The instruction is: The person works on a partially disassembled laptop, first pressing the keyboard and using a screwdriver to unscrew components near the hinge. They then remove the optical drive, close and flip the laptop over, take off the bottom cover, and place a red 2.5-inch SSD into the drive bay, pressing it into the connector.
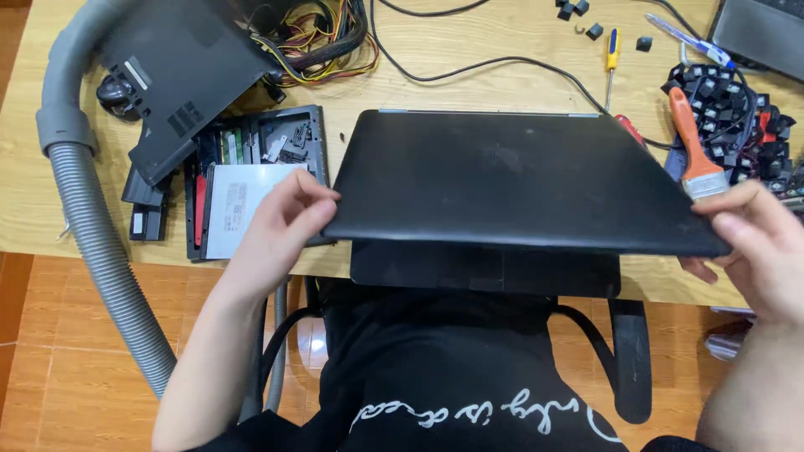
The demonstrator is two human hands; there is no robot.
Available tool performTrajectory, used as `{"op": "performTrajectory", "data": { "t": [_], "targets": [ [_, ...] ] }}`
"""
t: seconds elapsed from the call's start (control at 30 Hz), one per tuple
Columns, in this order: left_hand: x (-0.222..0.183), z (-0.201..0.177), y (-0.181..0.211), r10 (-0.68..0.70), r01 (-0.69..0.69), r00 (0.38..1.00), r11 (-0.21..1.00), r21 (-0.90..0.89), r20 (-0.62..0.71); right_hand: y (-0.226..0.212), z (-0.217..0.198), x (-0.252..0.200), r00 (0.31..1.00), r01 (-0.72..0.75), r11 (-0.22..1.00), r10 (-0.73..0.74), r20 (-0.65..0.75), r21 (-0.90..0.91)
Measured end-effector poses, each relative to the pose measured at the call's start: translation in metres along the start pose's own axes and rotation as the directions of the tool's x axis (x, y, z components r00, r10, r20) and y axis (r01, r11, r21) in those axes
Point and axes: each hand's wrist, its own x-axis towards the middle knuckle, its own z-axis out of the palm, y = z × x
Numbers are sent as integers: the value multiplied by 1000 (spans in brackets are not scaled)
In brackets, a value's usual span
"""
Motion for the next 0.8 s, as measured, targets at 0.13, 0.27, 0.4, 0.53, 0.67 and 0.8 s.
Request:
{"op": "performTrajectory", "data": {
  "t": [0.13,0.27,0.4,0.53,0.67,0.8],
  "targets": [
    [-13,3,-7,-84,84,995,996,-11,60,4,12,-10,996,-85,993,84,-17,-84],
    [-24,7,-11,-220,225,971,973,-44,88,0,31,-19,957,-291,881,268,-114,-373],
    [-30,14,-18,-279,279,957,960,18,72,-25,72,-24,953,-283,866,302,-20,-413],
    [-33,27,-24,-302,273,953,896,349,28,-10,83,-26,971,-125,684,233,53,-719],
    [-37,36,-15,-220,199,974,693,693,-59,-35,110,-25,972,-218,583,199,-123,-783],
    [-40,34,-30,-83,79,996,773,630,-24,-39,113,-18,979,-179,633,192,-71,-753]
  ]
}}
